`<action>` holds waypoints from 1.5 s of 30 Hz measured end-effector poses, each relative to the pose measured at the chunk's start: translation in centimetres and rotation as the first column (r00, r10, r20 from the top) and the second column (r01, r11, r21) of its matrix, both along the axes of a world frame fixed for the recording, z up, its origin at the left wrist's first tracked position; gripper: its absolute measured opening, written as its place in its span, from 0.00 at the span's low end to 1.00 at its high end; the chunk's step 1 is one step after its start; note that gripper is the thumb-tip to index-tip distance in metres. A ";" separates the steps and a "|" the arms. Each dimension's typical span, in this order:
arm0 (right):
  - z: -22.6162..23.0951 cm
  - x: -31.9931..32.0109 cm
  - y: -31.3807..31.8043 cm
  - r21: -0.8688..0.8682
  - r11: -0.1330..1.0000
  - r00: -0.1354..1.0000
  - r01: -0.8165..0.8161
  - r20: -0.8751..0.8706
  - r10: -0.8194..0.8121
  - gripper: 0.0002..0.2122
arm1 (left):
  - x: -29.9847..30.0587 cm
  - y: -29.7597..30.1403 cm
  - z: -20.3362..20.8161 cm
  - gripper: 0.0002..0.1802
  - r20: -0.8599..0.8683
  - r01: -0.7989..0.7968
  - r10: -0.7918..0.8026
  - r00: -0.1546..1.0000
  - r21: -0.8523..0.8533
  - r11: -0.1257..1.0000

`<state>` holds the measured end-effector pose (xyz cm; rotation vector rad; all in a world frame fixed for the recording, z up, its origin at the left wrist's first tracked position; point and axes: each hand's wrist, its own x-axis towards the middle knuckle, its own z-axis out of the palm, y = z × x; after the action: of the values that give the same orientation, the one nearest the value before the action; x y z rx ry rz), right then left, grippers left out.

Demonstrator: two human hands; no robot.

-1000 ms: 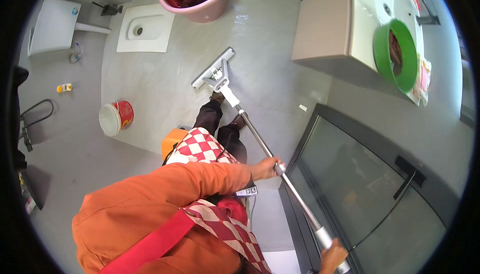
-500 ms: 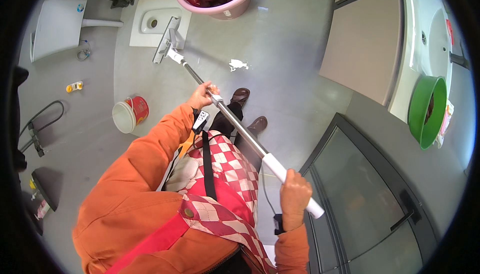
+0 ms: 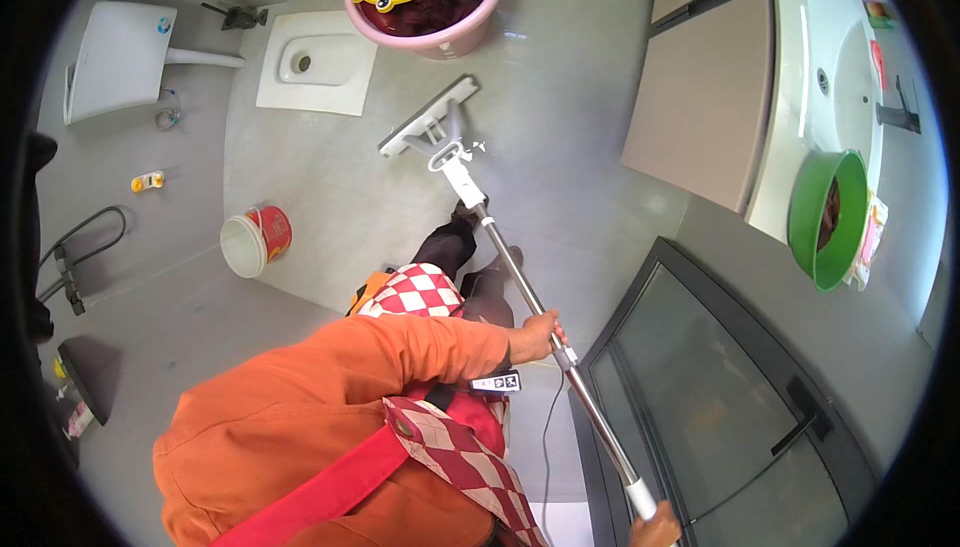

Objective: The person mops a tiled bathroom floor using a flat mop and a bucket. They repeatedly dip the mop into the bucket, wring it, and mop different areas of the floor, including around a squat toilet and a small orange stool. At one point, they pour water from a bucket onto the floor to aid cleaning.

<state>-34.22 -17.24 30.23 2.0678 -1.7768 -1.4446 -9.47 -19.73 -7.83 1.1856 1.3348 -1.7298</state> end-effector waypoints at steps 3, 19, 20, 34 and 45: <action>0.9 -0.8 5.2 -0.004 0.981 0.977 0.192 -0.089 -0.191 0.21 | -2.0 -1.2 0.7 0.11 0.011 0.148 -0.148 0.989 -0.010 0.989; -14.6 10.0 9.5 0.231 0.860 0.729 0.454 0.459 -0.508 0.12 | 5.0 -8.5 -11.4 0.13 0.456 0.432 -0.252 0.853 -0.350 0.831; -14.4 9.7 9.5 0.223 0.875 0.768 0.431 0.419 -0.485 0.12 | 4.9 -8.1 -11.2 0.13 0.411 0.417 -0.266 0.872 -0.341 0.842; -10.0 0.7 12.1 0.320 0.917 0.885 0.239 0.318 -0.341 0.17 | 1.9 6.6 -7.9 0.10 0.171 0.185 -0.166 0.971 -0.103 0.977; -2.8 -10.2 15.4 -0.022 0.992 0.984 0.126 0.127 -0.122 0.13 | -11.0 13.1 -2.5 0.06 -0.029 0.131 -0.133 0.991 -0.049 0.990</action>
<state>-44.46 -1.88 27.42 2.1118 -1.9944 -1.3336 -20.43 -6.60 -10.36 1.2494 1.2520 -1.8702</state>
